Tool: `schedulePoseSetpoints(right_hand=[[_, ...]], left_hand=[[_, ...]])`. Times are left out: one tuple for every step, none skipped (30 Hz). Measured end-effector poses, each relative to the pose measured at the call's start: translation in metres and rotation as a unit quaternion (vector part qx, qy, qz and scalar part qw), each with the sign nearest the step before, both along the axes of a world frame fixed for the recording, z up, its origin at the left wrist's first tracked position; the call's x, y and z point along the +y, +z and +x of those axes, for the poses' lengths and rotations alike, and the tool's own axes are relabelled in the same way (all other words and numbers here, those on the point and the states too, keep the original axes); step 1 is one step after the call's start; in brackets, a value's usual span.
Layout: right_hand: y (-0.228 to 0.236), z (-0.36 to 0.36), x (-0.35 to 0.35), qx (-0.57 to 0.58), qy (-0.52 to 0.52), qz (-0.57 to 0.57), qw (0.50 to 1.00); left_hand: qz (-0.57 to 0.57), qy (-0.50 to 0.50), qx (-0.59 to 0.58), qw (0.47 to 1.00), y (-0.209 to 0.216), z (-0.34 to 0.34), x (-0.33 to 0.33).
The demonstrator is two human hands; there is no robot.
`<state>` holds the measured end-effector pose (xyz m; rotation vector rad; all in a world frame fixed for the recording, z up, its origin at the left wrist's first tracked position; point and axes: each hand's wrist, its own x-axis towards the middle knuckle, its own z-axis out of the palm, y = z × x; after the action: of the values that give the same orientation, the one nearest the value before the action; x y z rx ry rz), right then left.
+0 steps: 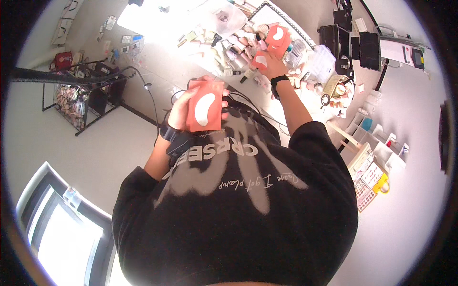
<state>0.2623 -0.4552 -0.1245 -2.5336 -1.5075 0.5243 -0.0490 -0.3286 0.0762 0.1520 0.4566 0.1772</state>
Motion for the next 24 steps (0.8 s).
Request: schedulePoseSetpoints(right_hand=[[-0.007, -0.003, -0.004, 0.001, 0.006, 0.011, 1.0], [-0.019, -0.001, -0.01, -0.005, 0.013, 0.026, 1.0], [-0.026, 0.009, -0.006, -0.019, 0.024, 0.047, 0.998], [-0.026, 0.011, -0.004, -0.025, 0.019, 0.065, 0.997], [-0.023, 0.006, -0.009, -0.028, 0.013, 0.082, 0.996], [-0.019, 0.003, -0.012, -0.019, 0.008, 0.106, 0.994], [-0.016, 0.002, -0.009, -0.011, 0.007, 0.133, 0.991], [-0.015, 0.002, -0.011, -0.016, -0.001, 0.137, 0.99], [-0.014, 0.004, -0.009, -0.021, -0.01, 0.141, 0.99], [-0.009, 0.0, -0.008, -0.025, -0.022, 0.161, 0.986], [-0.002, 0.0, -0.006, -0.012, -0.039, 0.147, 0.988], [0.004, 0.001, -0.004, 0.001, -0.057, 0.134, 0.989], [0.019, 0.001, -0.001, 0.013, -0.073, 0.119, 0.99], [0.034, -0.003, -0.001, -0.012, -0.083, 0.153, 0.985], [0.037, -0.004, -0.001, 0.006, -0.101, 0.171, 0.98], [0.044, -0.006, 0.002, 0.027, -0.119, 0.188, 0.975], [0.051, -0.009, 0.003, 0.047, -0.136, 0.205, 0.968], [0.058, -0.016, 0.002, 0.112, -0.194, 0.217, 0.95], [0.062, -0.02, 0.0, 0.115, -0.215, 0.221, 0.944], [0.063, -0.023, -0.002, 0.117, -0.236, 0.226, 0.938], [0.062, -0.025, -0.002, 0.12, -0.258, 0.23, 0.931], [0.059, -0.034, -0.003, 0.166, -0.28, 0.309, 0.893], [0.058, -0.039, -0.004, 0.141, -0.286, 0.293, 0.901], [0.058, -0.041, -0.005, 0.116, -0.292, 0.276, 0.908]], left_hand=[[0.0, -0.011, 0.02, 1.0, 0.0, -0.004, -0.001], [0.003, -0.021, 0.033, 0.999, -0.003, -0.006, -0.001], [0.012, -0.029, 0.039, 0.999, -0.005, -0.003, 0.004], [0.007, -0.019, 0.042, 0.999, -0.004, 0.0, 0.006], [0.004, -0.012, 0.017, 1.0, -0.006, 0.001, 0.007], [0.009, -0.005, 0.006, 1.0, -0.004, 0.001, 0.009], [0.016, 0.005, -0.007, 1.0, -0.002, 0.001, 0.012], [0.034, 0.019, 0.012, 0.999, -0.001, 0.0, 0.012], [0.042, 0.039, 0.005, 0.998, 0.0, 0.001, 0.017], [0.046, 0.054, 0.003, 0.997, 0.0, 0.0, 0.019], [0.049, 0.069, 0.0, 0.996, 0.002, 0.0, 0.022], [0.056, 0.085, 0.028, 0.994, 0.007, 0.0, 0.025], [0.053, 0.094, 0.022, 0.994, 0.009, -0.001, 0.028], [0.051, 0.1, 0.014, 0.994, 0.012, -0.001, 0.033], [0.05, 0.105, 0.006, 0.993, 0.014, -0.002, 0.037], [0.052, 0.111, -0.007, 0.992, 0.011, -0.003, 0.041], [0.053, 0.106, -0.014, 0.993, 0.011, -0.005, 0.045], [0.054, 0.101, -0.021, 0.993, 0.013, -0.008, 0.049], [0.054, 0.095, -0.029, 0.994, 0.015, -0.01, 0.053], [0.057, 0.089, -0.026, 0.994, 0.016, -0.011, 0.056], [0.059, 0.082, -0.023, 0.995, 0.018, -0.013, 0.061], [0.058, 0.072, -0.013, 0.996, 0.018, -0.019, 0.061], [0.059, 0.067, -0.026, 0.996, 0.018, -0.022, 0.064], [0.059, 0.061, -0.04, 0.996, 0.018, -0.021, 0.071]])
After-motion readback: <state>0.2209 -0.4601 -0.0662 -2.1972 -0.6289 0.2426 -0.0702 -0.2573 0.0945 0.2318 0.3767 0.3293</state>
